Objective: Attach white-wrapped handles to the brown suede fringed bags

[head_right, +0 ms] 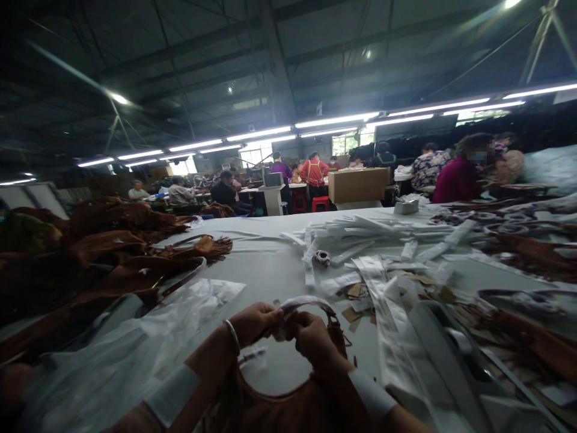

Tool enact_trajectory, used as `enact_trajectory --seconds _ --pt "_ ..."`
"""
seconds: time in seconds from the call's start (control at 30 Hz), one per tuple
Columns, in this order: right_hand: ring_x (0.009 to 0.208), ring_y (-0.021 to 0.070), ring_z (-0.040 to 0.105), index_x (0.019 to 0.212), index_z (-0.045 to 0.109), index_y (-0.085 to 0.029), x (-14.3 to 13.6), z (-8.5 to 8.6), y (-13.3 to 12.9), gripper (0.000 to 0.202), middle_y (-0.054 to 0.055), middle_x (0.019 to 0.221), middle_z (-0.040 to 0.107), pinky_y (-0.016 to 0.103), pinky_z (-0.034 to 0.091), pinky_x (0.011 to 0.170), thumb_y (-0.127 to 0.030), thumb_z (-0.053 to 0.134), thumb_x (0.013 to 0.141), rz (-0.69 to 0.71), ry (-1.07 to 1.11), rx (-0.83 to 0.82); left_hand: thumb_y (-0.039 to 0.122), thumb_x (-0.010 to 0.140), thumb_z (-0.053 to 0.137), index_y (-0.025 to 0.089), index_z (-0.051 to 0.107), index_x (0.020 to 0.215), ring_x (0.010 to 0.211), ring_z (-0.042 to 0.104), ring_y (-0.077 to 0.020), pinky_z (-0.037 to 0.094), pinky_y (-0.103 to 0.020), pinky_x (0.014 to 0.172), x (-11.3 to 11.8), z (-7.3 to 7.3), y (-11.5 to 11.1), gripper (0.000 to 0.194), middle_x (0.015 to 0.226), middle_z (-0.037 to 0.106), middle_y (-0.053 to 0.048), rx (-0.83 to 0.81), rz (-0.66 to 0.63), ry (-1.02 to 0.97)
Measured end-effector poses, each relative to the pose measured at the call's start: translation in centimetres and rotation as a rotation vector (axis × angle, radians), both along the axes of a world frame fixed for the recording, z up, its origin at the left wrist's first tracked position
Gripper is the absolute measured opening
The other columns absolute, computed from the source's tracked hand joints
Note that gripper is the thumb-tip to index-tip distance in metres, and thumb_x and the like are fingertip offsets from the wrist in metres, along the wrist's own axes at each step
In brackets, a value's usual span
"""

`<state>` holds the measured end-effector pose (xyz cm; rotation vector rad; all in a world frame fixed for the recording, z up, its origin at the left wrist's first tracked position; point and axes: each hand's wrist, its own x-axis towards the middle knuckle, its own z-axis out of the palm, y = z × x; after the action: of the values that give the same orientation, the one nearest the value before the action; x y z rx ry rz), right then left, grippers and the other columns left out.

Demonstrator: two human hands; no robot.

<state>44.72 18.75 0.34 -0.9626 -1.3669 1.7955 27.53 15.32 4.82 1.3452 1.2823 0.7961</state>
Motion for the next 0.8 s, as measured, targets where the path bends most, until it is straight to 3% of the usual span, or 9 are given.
enact_trajectory --seconds 0.17,0.27,0.4,0.5,0.6,0.7,0.73,0.8 --pt "0.035 0.0048 0.033 0.069 0.062 -0.016 -0.3 0.5 -0.1 0.030 -0.001 0.056 0.057 0.020 0.020 0.035 -0.045 0.071 0.066 -0.017 0.024 0.096 0.068 0.072 0.064 0.010 0.069 0.073 0.048 0.042 -0.0094 0.024 -0.025 0.049 0.3 0.8 -0.4 0.058 0.060 0.063 -0.005 0.008 0.024 -0.074" --pt "0.038 0.0077 0.040 0.083 0.064 -0.016 0.6 0.0 -0.8 0.034 0.001 0.065 0.061 0.021 0.027 0.036 -0.049 0.067 0.075 -0.033 0.016 0.189 0.064 0.068 0.070 0.011 0.065 0.069 0.052 0.043 -0.0103 0.026 -0.026 0.052 0.2 1.0 -0.4 0.054 0.060 0.060 -0.003 0.030 0.058 -0.109" --pt "0.062 0.0166 0.057 0.110 0.064 -0.022 3.1 0.5 -1.7 0.038 0.002 0.077 0.065 0.028 0.046 0.058 -0.033 0.075 0.076 0.001 -0.101 0.656 0.062 0.069 0.071 0.011 0.065 0.070 0.054 0.041 -0.0109 0.030 -0.026 0.056 -0.5 0.5 0.0 0.052 0.059 0.055 -0.001 0.057 0.072 -0.033" --pt "0.071 0.0187 0.058 0.089 0.070 -0.023 4.2 2.7 -1.1 0.007 0.005 0.080 0.066 0.031 0.045 0.070 -0.022 0.064 0.085 0.032 -0.273 1.045 0.060 0.072 0.070 0.012 0.063 0.061 0.066 0.048 -0.0147 0.037 -0.027 0.063 -0.4 0.2 0.2 0.050 0.069 0.059 -0.004 0.161 0.017 0.054" --pt "0.086 0.0224 0.060 0.074 0.071 -0.021 3.9 5.4 0.4 0.022 0.009 0.089 0.068 0.037 0.044 0.083 -0.018 0.056 0.090 0.148 -0.403 1.250 0.056 0.076 0.069 0.013 0.063 0.055 0.089 0.055 -0.0205 0.042 -0.028 0.081 0.1 0.6 -0.2 0.048 0.090 0.065 -0.009 0.317 -0.056 0.164" --pt "0.115 0.0292 0.055 0.071 0.074 -0.020 2.8 6.3 2.2 0.012 0.011 0.127 0.061 0.042 0.042 0.096 -0.017 0.065 0.079 0.238 -0.377 1.133 0.054 0.081 0.066 0.013 0.071 0.066 0.095 0.057 -0.0208 0.044 -0.029 0.086 0.5 1.2 -0.8 0.044 0.108 0.064 -0.010 0.378 -0.124 0.240" --pt "0.115 0.0292 0.056 0.071 0.074 -0.019 2.4 6.1 2.7 0.008 0.011 0.130 0.059 0.040 0.044 0.095 -0.018 0.068 0.076 0.281 -0.332 1.003 0.053 0.082 0.065 0.013 0.073 0.071 0.095 0.058 -0.0204 0.045 -0.029 0.085 0.5 1.2 -0.9 0.042 0.110 0.064 -0.010 0.393 -0.141 0.263" --pt "0.100 0.0251 0.063 0.070 0.073 -0.017 1.8 5.1 3.4 0.005 0.010 0.114 0.066 0.033 0.050 0.083 -0.021 0.070 0.071 0.396 -0.225 0.707 0.051 0.084 0.064 0.014 0.076 0.081 0.096 0.059 -0.0203 0.046 -0.029 0.085 0.5 1.0 -1.1 0.039 0.111 0.064 -0.010 0.432 -0.166 0.318"
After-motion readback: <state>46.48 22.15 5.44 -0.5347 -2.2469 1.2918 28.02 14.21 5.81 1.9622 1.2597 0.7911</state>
